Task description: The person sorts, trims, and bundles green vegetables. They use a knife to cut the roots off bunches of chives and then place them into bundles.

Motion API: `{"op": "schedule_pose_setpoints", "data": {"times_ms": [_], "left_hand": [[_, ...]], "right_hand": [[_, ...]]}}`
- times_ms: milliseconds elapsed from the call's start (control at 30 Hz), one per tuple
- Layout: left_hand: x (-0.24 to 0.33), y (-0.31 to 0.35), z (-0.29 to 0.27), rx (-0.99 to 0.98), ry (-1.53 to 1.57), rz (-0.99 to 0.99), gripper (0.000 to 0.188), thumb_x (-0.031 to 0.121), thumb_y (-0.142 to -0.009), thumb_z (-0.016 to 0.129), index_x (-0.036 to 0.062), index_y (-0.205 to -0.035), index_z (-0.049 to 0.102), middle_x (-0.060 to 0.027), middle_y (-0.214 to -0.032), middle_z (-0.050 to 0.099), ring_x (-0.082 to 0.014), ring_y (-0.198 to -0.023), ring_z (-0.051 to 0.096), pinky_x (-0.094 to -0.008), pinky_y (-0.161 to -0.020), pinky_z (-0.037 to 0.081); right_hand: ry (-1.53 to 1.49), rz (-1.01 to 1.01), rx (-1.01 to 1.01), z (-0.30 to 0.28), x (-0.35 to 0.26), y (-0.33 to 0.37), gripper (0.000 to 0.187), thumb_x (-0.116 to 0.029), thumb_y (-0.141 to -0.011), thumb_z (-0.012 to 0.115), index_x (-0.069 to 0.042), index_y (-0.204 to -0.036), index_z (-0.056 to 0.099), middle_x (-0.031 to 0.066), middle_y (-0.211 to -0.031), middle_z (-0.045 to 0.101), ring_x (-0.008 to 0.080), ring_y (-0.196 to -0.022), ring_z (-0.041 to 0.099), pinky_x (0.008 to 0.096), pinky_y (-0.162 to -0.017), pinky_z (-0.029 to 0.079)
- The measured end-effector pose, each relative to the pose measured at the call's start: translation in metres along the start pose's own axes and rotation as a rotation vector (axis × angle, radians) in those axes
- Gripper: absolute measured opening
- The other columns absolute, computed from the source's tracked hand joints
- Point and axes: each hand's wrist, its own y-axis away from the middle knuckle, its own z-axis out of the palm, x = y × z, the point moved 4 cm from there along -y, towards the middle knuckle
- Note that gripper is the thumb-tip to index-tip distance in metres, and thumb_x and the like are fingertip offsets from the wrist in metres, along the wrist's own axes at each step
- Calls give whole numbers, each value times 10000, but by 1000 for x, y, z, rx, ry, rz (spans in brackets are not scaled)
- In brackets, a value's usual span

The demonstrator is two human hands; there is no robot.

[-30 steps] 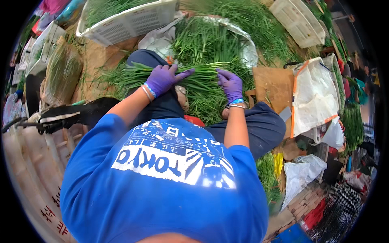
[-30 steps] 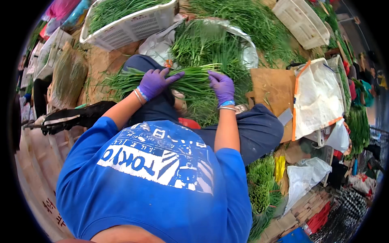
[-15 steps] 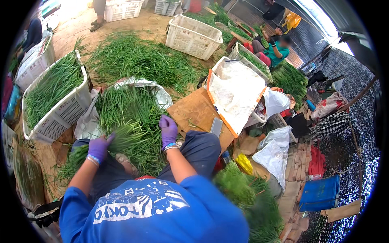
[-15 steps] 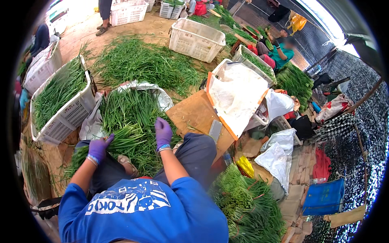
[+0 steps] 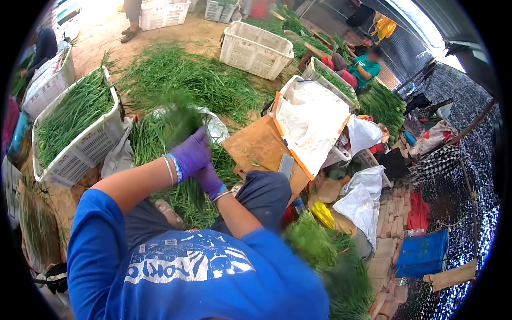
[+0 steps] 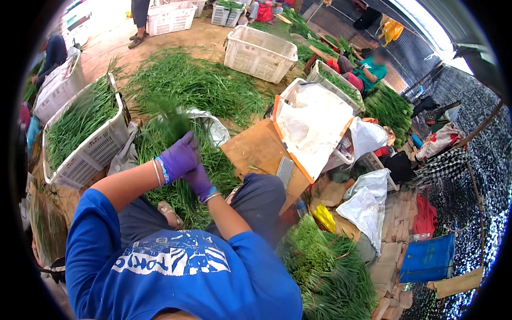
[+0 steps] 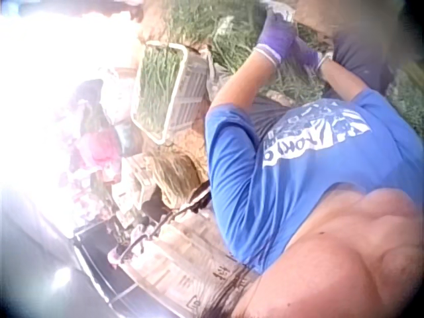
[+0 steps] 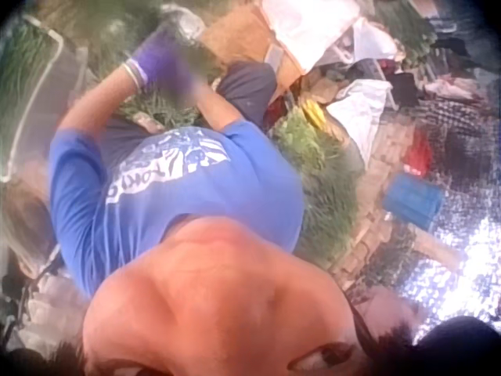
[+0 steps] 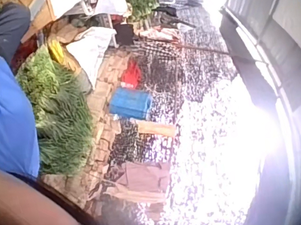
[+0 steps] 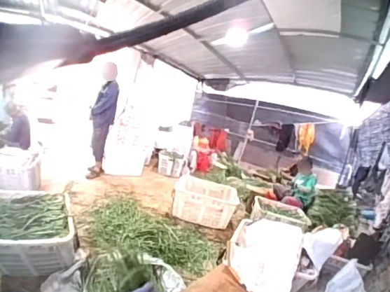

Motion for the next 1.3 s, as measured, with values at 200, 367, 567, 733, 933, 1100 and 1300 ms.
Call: {"op": "schedule_pose_setpoints", "data": {"times_ms": [200, 367, 567, 733, 933, 1100, 1300], "left_hand": [[-36, 53, -117, 783, 446, -158, 505, 170, -712, 590, 253, -1198, 482, 24, -1184, 505, -169, -1077, 481, -391, -946, 364], [-36, 93, -31, 520, 1571, -456, 614, 179, -747, 648, 91, -1287, 368, -88, -1097, 545, -185, -973, 530, -352, -904, 397], [11, 93, 10, 243, 2055, -402, 626, 155, -808, 601, 104, -1338, 273, -136, -1135, 503, -195, -988, 526, -321, -876, 425], [37, 76, 9, 205, 2346, -357, 613, 137, -819, 588, 101, -1343, 272, -99, -1126, 492, -149, -978, 504, -289, -866, 425], [43, 69, 3, 289, 2507, -340, 591, 113, -827, 569, 87, -1340, 278, -87, -1139, 487, -129, -1000, 477, -273, -891, 399], [40, 72, 7, 421, 2559, -389, 546, 103, -833, 544, 74, -1323, 305, -103, -1129, 510, -148, -1019, 489, -290, -911, 389], [27, 80, 1, 521, 2450, -585, 496, 116, -825, 528, 66, -1292, 367, -100, -1045, 580, -95, -763, 563, -213, -688, 447]], "right_hand": [[-418, 48, 18, -112, -35, -5, 526, -158, -844, 523, -86, -1315, 302, 61, -1018, 549, 203, -932, 543, 434, -926, 391], [-808, -326, 190, -102, -150, 21, 588, -323, -859, 488, -70, -1336, 255, 46, -917, 552, 178, -870, 551, 402, -929, 394], [-874, -547, 126, -120, -177, 29, 632, -429, -867, 430, -124, -1370, 198, 34, -1138, 507, 149, -1035, 502, 408, -1022, 276], [-938, -607, 0, -106, -190, 28, 630, -452, -879, 395, -126, -1372, 181, 36, -1205, 484, 145, -1112, 465, 399, -1030, 260], [-876, -586, 147, -95, -203, 33, 645, -434, -882, 390, -98, -1376, 143, 44, -1092, 526, 163, -1011, 512, 400, -1002, 302], [-828, -572, 144, -103, -201, 31, 641, -401, -869, 437, -88, -1362, 171, 40, -940, 553, 150, -904, 531, 401, -947, 372], [-900, -564, 103, -104, -195, 33, 603, -352, -865, 476, -99, -1349, 219, -28, -977, 566, 129, -923, 527, 395, -943, 367]]}}
